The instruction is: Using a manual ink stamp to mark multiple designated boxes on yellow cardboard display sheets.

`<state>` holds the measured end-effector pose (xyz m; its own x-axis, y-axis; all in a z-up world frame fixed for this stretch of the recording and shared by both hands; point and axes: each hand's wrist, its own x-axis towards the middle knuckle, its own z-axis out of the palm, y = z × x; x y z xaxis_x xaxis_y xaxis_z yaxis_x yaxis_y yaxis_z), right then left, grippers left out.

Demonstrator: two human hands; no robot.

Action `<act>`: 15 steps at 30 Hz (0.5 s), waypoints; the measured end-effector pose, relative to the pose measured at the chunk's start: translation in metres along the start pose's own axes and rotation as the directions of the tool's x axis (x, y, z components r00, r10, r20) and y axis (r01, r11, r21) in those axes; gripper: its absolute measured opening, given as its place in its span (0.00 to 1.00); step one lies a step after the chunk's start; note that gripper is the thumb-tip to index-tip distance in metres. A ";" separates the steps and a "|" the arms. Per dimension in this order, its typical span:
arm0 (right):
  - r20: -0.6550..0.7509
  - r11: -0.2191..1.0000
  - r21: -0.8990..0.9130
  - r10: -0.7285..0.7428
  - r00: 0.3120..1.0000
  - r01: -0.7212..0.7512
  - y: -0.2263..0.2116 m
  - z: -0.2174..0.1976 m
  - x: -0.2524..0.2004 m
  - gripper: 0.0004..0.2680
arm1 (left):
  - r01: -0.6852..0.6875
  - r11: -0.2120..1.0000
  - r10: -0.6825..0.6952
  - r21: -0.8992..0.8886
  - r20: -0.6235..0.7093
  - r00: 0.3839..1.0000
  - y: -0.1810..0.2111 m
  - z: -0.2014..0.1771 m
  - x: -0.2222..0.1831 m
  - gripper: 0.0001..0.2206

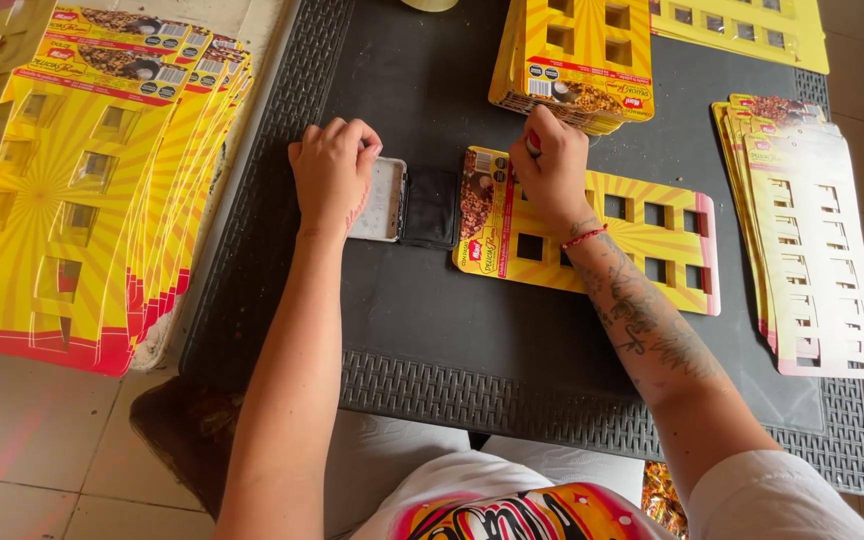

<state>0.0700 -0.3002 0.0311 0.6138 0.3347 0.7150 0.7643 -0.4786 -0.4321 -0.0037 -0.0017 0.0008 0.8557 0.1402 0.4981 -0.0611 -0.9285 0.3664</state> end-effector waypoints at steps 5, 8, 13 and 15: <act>0.003 1.000 0.003 0.012 1.000 -0.012 0.008 0.003 -0.002 0.08 | -0.007 1.000 0.007 -0.004 -0.002 1.000 -0.001 0.001 0.000 0.04; 0.006 1.000 0.010 0.018 1.000 -0.018 0.014 0.006 -0.001 0.08 | -0.010 1.000 0.010 -0.007 -0.002 1.000 -0.001 0.001 0.000 0.04; -0.003 1.000 0.014 0.016 1.000 -0.016 0.007 0.004 -0.001 0.07 | -0.007 1.000 0.007 -0.015 -0.004 1.000 -0.002 0.003 0.000 0.04; -0.005 1.000 -0.002 0.003 1.000 -0.003 0.004 0.003 -0.002 0.07 | -0.002 1.000 0.002 -0.023 -0.006 1.000 -0.001 0.002 0.000 0.04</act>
<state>0.0724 -0.3005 0.0261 0.6153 0.3288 0.7165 0.7619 -0.4813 -0.4334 -0.0030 -0.0015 -0.0008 0.8523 0.1402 0.5039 -0.0753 -0.9205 0.3834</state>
